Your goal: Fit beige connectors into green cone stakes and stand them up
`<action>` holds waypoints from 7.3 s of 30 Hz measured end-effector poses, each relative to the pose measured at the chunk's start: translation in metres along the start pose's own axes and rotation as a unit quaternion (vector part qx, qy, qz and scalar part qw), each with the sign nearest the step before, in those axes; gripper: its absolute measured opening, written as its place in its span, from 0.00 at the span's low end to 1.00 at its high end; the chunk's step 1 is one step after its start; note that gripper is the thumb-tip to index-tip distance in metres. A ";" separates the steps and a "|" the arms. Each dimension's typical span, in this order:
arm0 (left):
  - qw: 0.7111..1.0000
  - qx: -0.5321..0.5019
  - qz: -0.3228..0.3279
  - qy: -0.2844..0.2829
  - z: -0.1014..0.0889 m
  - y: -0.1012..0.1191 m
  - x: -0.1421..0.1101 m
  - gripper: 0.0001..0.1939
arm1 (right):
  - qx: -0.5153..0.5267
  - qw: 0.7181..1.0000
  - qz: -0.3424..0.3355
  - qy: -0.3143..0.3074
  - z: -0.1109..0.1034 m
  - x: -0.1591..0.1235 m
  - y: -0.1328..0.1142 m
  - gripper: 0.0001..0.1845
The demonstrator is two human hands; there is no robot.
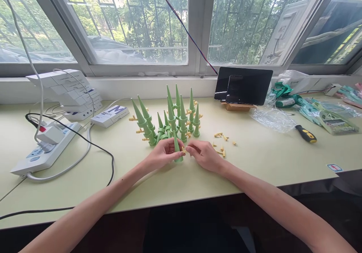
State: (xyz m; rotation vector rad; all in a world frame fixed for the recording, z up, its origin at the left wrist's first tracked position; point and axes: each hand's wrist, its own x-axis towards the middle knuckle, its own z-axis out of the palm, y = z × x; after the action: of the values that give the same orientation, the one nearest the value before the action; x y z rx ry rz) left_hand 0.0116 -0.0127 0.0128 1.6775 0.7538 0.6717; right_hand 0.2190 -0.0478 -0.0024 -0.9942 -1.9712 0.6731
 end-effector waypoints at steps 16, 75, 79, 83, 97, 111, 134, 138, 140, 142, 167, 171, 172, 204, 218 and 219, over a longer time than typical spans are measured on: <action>1.000 0.022 0.014 -0.004 0.000 0.001 -0.001 0.14 | -0.016 0.999 -0.012 -0.032 0.000 0.000 0.005 0.20; 0.994 0.108 0.027 0.007 -0.001 0.001 -0.003 0.15 | -0.051 0.997 -0.017 -0.048 0.002 -0.002 0.003 0.13; 0.995 0.098 0.029 0.008 -0.002 0.000 -0.002 0.15 | -0.030 0.999 -0.020 -0.027 0.003 -0.002 0.005 0.05; 0.993 0.109 0.032 0.007 -0.003 0.000 -0.002 0.15 | -0.025 0.999 -0.026 -0.029 0.003 -0.002 0.007 0.03; 0.992 0.124 0.036 0.007 -0.003 -0.003 -0.003 0.15 | -0.058 0.997 -0.018 -0.048 0.004 -0.001 0.005 0.13; 0.991 0.128 0.039 0.005 -0.003 -0.002 -0.002 0.14 | -0.044 0.998 -0.037 -0.040 0.006 -0.003 0.010 0.07; 0.992 0.119 0.038 0.005 0.000 0.003 -0.002 0.13 | -0.026 0.999 -0.025 -0.027 0.003 -0.002 0.006 0.05; 0.991 0.128 0.040 0.003 0.000 0.004 -0.002 0.13 | -0.037 0.998 -0.024 -0.035 0.003 -0.002 0.008 0.06; 0.990 0.132 0.043 0.001 0.000 0.004 -0.002 0.13 | -0.044 0.998 -0.023 -0.039 0.003 -0.002 0.009 0.07; 0.990 0.135 0.045 0.000 0.000 0.003 -0.002 0.13 | -0.050 0.998 -0.022 -0.044 0.003 -0.002 0.009 0.07; 0.988 0.148 0.041 -0.004 -0.001 0.001 -0.002 0.14 | -0.051 0.997 -0.012 -0.048 0.003 -0.002 0.005 0.11; 0.988 0.148 0.039 -0.004 -0.002 0.000 -0.002 0.14 | -0.055 0.997 -0.013 -0.052 0.002 -0.002 0.005 0.11; 0.988 0.147 0.039 -0.004 -0.002 0.000 -0.002 0.14 | -0.057 0.997 -0.013 -0.053 0.002 -0.002 0.005 0.11; 0.963 0.245 0.112 0.017 -0.001 -0.009 0.003 0.15 | -0.012 0.999 -0.032 0.020 0.000 -0.004 -0.003 0.09; 0.939 0.304 0.159 -0.033 -0.001 -0.014 0.003 0.14 | -0.001 0.999 -0.036 0.023 0.011 -0.003 0.000 0.05; 0.938 0.306 0.162 -0.034 -0.001 -0.014 0.003 0.13 | -0.004 0.999 -0.038 0.024 0.011 -0.004 0.000 0.05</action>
State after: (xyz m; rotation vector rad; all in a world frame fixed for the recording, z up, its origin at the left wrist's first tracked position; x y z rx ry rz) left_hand 0.0106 -0.0072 -0.0005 2.4221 0.6808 0.6334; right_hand 0.2109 -0.0519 -0.0096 -0.9267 -1.9611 0.5927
